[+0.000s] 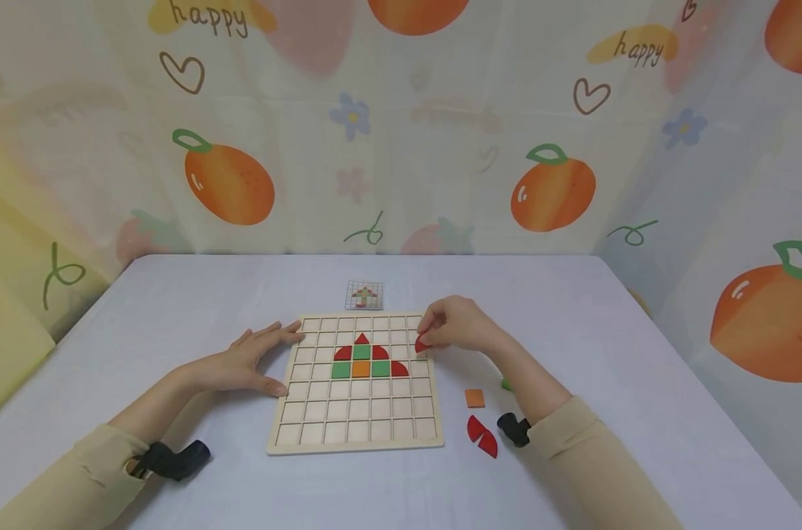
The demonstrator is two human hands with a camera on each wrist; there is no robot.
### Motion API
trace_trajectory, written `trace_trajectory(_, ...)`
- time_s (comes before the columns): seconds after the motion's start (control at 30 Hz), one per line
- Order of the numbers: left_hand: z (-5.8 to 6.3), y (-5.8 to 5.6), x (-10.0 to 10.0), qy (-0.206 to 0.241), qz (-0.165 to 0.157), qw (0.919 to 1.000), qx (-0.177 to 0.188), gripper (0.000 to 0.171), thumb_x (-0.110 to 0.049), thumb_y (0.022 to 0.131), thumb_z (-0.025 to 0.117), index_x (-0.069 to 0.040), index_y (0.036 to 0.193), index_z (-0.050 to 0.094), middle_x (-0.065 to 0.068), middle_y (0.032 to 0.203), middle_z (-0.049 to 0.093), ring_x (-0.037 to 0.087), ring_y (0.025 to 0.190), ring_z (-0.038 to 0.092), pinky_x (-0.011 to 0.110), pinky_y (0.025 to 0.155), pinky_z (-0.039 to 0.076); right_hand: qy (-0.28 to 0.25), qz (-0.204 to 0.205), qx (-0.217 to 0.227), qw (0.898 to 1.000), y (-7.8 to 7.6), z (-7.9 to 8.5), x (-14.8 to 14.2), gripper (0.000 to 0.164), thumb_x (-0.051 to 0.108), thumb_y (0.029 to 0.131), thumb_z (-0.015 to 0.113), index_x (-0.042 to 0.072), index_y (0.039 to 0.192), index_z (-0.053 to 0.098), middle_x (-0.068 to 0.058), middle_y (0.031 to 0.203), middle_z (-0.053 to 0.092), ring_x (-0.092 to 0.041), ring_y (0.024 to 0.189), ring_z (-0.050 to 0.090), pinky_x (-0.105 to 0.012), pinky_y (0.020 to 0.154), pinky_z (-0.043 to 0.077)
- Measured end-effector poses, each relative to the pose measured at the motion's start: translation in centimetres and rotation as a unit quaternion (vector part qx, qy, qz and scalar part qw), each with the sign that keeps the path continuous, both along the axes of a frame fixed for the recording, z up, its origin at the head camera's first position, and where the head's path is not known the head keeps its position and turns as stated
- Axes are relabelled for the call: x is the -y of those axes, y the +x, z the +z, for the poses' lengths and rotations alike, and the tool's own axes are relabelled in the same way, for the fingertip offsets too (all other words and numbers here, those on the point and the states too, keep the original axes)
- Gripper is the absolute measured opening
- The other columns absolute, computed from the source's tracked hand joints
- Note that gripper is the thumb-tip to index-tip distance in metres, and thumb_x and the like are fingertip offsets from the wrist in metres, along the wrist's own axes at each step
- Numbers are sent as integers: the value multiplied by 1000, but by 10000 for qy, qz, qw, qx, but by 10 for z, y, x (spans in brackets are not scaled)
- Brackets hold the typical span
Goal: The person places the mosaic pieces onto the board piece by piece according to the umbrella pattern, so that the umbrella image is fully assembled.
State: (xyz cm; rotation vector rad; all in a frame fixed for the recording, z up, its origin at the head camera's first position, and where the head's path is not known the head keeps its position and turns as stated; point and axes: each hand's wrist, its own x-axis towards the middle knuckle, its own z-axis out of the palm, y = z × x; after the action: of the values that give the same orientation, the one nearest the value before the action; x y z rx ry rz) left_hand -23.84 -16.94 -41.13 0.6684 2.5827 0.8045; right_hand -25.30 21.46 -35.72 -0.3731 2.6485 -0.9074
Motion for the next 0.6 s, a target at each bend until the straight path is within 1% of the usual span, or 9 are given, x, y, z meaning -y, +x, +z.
trace_trajectory(0.17,2,1,-1,-5,5,10000,50,91,-48,75,80,-18,150,38,7,168,17,42,155,4,67,121,-6,-299,7,24,9995,0,1,16,8,22,86,73,16,91,74,-1,88,73,-16,79,61,-25,72,52)
trace_trajectory(0.37,2,0,-1,-41,7,10000,36,91,-47,75,80,-18,150,38,8,168,18,42,155,4,67,121,-5,-574,183,42,9982,1,1,38,10,24,84,76,16,90,75,1,82,73,-14,80,61,-25,73,50)
trace_trajectory(0.5,1,-1,-1,-18,18,10000,3,91,-48,74,81,-18,150,39,8,168,18,43,155,5,68,120,-5,-674,289,133,9972,3,1,57,7,21,85,76,16,90,74,1,83,73,-12,78,63,-25,74,52)
trace_trajectory(0.6,-1,-1,-1,-9,17,10000,-7,91,-48,74,81,-19,150,39,8,168,18,43,155,5,68,120,-5,-668,392,136,9969,4,1,70,4,19,84,76,17,87,74,3,86,74,-11,78,65,-24,73,54)
